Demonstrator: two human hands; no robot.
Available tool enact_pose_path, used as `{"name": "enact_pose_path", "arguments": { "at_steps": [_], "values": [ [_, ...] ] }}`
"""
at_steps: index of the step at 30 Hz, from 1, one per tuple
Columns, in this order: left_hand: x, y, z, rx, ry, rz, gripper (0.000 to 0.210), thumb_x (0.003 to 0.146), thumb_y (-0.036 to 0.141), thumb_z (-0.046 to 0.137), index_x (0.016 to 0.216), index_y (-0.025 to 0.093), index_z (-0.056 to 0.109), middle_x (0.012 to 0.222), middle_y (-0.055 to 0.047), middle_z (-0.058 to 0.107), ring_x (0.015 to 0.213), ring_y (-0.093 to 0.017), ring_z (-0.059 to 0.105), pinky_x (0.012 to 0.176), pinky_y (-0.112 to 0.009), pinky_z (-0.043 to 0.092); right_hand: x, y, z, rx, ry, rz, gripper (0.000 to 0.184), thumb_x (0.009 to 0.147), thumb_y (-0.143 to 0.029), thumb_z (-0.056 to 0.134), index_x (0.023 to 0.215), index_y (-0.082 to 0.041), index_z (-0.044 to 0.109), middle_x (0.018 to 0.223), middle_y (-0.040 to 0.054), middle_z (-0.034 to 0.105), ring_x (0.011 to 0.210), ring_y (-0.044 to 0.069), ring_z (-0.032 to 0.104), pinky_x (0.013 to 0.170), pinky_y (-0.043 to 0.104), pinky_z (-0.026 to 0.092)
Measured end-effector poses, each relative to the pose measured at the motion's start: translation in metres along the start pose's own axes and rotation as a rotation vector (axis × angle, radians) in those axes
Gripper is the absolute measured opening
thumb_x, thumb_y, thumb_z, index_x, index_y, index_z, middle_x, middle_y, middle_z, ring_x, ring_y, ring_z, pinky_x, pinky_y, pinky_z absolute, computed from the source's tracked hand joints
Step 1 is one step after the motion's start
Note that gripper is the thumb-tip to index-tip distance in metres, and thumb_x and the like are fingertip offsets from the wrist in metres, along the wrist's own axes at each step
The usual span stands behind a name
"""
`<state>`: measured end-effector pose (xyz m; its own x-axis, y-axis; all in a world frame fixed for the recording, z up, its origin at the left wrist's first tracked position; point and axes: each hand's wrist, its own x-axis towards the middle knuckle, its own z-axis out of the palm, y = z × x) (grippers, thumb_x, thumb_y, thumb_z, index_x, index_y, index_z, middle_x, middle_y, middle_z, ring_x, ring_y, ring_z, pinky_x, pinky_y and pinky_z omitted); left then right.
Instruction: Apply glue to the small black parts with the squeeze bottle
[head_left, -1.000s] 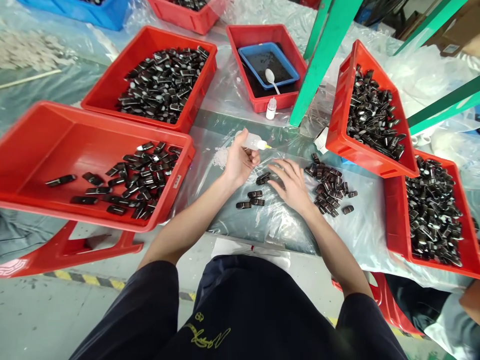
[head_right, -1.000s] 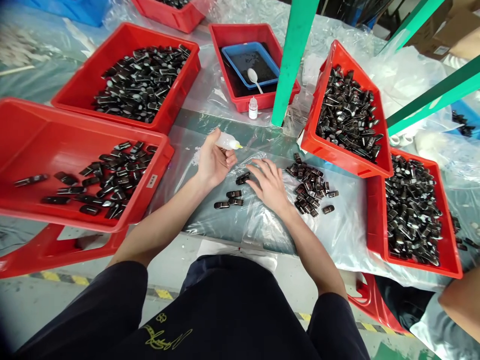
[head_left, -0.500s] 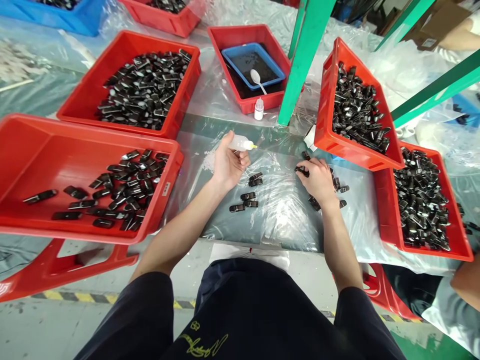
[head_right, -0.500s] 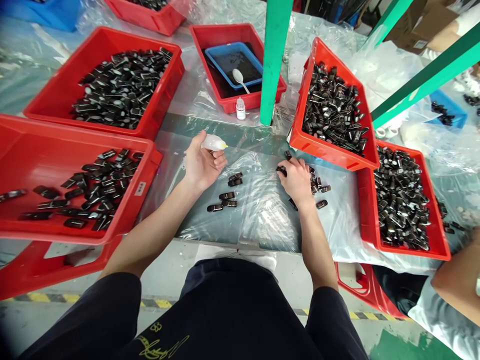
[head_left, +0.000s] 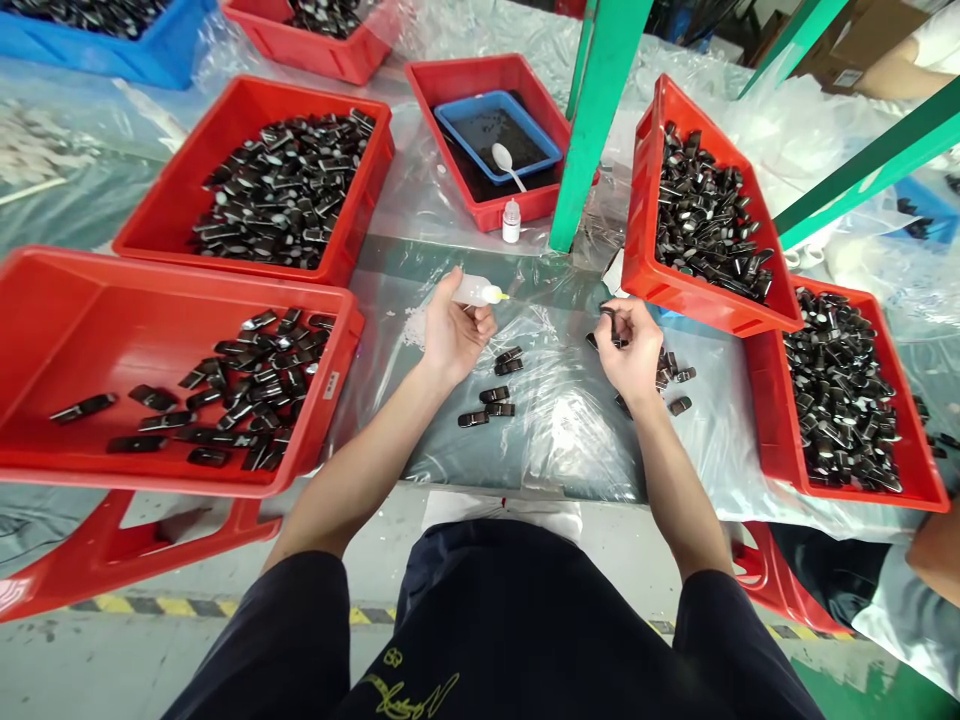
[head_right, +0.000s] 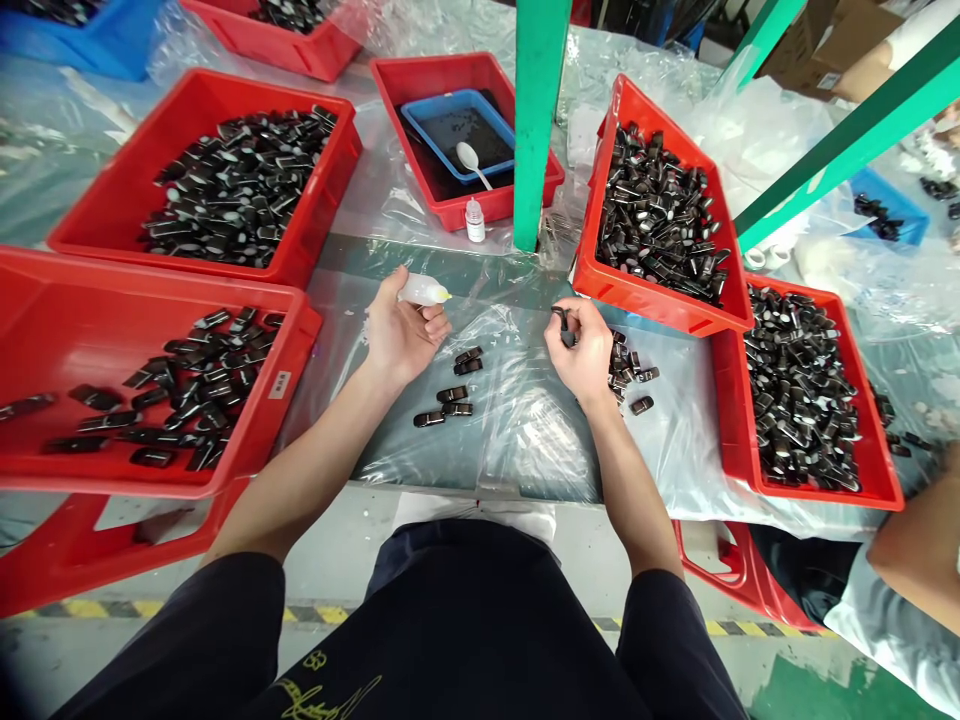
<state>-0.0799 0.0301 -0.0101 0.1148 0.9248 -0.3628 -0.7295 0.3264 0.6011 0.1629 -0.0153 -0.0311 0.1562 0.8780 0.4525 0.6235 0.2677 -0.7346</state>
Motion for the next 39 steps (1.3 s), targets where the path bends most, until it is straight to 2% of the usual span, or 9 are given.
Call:
{"name": "enact_pose_path", "arguments": {
  "at_steps": [3,6,10,12,16,21,25,30,39],
  "values": [
    [0.000,0.000,-0.001,0.009,-0.012,0.004,0.040,0.093,0.054,0.074,0.076,0.021,0.061,0.052,0.005,0.049,0.041,-0.007,0.044,0.042,-0.023,0.036,-0.003,-0.004,0.006,0.275,0.045,0.087,0.027,0.098,-0.050,0.067,0.100,-0.026,0.056,0.067,-0.0071,0.042,0.057,0.013,0.041,0.058,0.028,0.041],
    [-0.001,0.000,0.000,0.021,-0.011,0.002,0.042,0.093,0.056,0.075,0.076,0.021,0.061,0.053,0.005,0.050,0.041,-0.007,0.043,0.041,-0.023,0.036,-0.004,-0.007,0.014,0.457,-0.011,0.166,0.040,0.093,-0.059,0.073,0.097,-0.027,0.050,0.067,-0.0061,0.053,0.054,0.011,0.046,0.052,0.026,0.038],
    [-0.002,0.001,0.002,0.022,0.009,-0.011,0.043,0.090,0.058,0.077,0.077,0.021,0.060,0.053,0.005,0.049,0.041,-0.007,0.042,0.041,-0.023,0.036,-0.002,-0.006,0.018,0.612,-0.113,0.299,0.049,0.087,-0.060,0.079,0.092,-0.029,0.041,0.076,-0.0037,0.067,0.053,0.011,0.051,0.046,0.023,0.036],
    [-0.003,0.002,0.003,0.028,0.023,-0.025,0.044,0.089,0.060,0.078,0.077,0.021,0.060,0.053,0.005,0.049,0.041,-0.007,0.042,0.040,-0.023,0.036,-0.002,-0.007,0.017,0.678,-0.143,0.360,0.049,0.085,-0.058,0.080,0.095,-0.029,0.042,0.079,-0.0035,0.071,0.055,0.011,0.054,0.045,0.022,0.036],
    [-0.004,0.003,0.005,0.037,0.038,-0.026,0.046,0.088,0.062,0.078,0.077,0.021,0.060,0.054,0.005,0.048,0.040,-0.007,0.040,0.040,-0.023,0.035,-0.002,-0.013,0.016,0.765,-0.197,0.459,0.046,0.080,-0.052,0.080,0.108,-0.028,0.053,0.086,-0.0009,0.074,0.058,0.012,0.057,0.045,0.023,0.037],
    [-0.003,0.001,0.004,0.046,0.018,-0.019,0.049,0.087,0.065,0.078,0.076,0.021,0.060,0.053,0.005,0.048,0.040,-0.007,0.041,0.040,-0.023,0.036,-0.003,-0.021,0.014,0.799,-0.218,0.517,0.030,0.079,-0.043,0.072,0.096,-0.026,0.054,0.081,-0.0020,0.066,0.055,0.010,0.050,0.046,0.024,0.030],
    [-0.002,0.000,0.002,0.028,0.013,-0.026,0.049,0.086,0.066,0.078,0.076,0.022,0.059,0.052,0.005,0.048,0.040,-0.007,0.042,0.039,-0.023,0.036,-0.004,-0.021,0.015,0.806,-0.253,0.544,0.030,0.077,-0.045,0.066,0.090,-0.027,0.046,0.068,-0.0066,0.052,0.050,0.010,0.038,0.047,0.024,0.022],
    [-0.001,-0.001,0.000,0.009,-0.012,-0.035,0.049,0.086,0.066,0.079,0.077,0.022,0.060,0.053,0.005,0.049,0.040,-0.007,0.043,0.039,-0.024,0.036,-0.003,-0.023,0.015,0.807,-0.285,0.565,0.029,0.078,-0.047,0.058,0.088,-0.028,0.037,0.061,-0.0093,0.041,0.049,0.010,0.028,0.049,0.025,0.019],
    [-0.002,-0.001,0.002,0.056,0.010,-0.021,0.051,0.087,0.067,0.077,0.076,0.021,0.059,0.053,0.005,0.049,0.040,-0.006,0.043,0.040,-0.023,0.035,-0.002,-0.026,0.014,0.835,-0.355,0.619,0.028,0.077,-0.047,0.055,0.091,-0.028,0.039,0.062,-0.0090,0.041,0.048,0.010,0.025,0.050,0.025,0.014]
  ]
}}
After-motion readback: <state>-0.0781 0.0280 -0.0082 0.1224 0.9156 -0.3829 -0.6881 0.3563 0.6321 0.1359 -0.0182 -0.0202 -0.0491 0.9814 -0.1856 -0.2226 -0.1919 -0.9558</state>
